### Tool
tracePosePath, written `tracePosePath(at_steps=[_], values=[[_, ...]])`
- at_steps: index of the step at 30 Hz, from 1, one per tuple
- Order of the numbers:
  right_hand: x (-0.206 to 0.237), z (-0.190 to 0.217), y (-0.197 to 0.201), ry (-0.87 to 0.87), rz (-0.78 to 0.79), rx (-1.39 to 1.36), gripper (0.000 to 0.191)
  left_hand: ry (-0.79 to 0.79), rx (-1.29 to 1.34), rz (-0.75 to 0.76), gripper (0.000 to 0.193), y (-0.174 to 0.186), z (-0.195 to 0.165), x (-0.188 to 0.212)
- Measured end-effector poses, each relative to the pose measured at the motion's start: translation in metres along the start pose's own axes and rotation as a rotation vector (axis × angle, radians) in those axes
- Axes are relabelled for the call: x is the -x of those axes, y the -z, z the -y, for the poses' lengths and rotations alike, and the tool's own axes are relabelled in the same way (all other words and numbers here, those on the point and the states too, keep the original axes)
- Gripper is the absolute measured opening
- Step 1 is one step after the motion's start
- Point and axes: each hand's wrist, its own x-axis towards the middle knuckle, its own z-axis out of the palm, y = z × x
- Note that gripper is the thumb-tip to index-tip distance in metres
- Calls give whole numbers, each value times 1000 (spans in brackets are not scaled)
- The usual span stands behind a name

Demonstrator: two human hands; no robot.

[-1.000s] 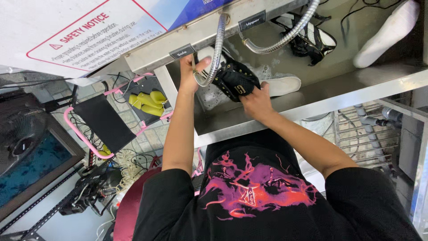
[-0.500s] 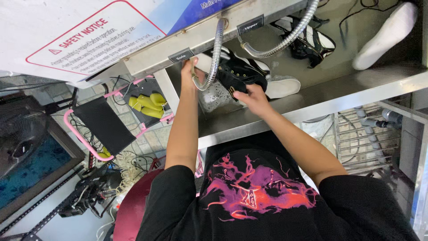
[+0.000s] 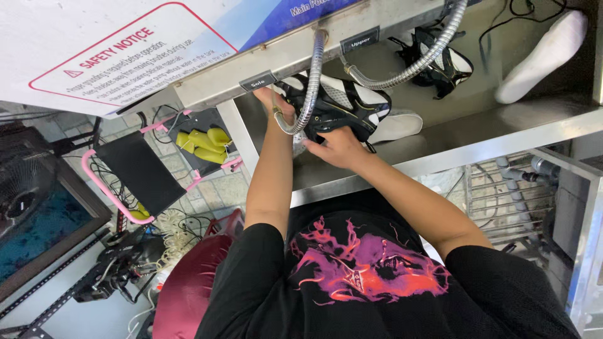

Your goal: The person uses a multifunctional shoe washing machine to clean a pair of black and white sneakers. They place the shoes into the machine's basin, secure them under the rotating brushes, and operate the controls to wash the soles and uppers.

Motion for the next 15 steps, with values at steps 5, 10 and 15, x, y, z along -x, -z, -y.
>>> tracePosePath(at_steps=[5,10,15], values=[[2,11,-7,-32,65,59,32,0,122,194,53,5,6,-1],[33,57,33,59,45,30,40,44,198,339,58,5,-3,11],[75,29,72,-49,-454,32,67,112,232,344,60,5,-11,41]])
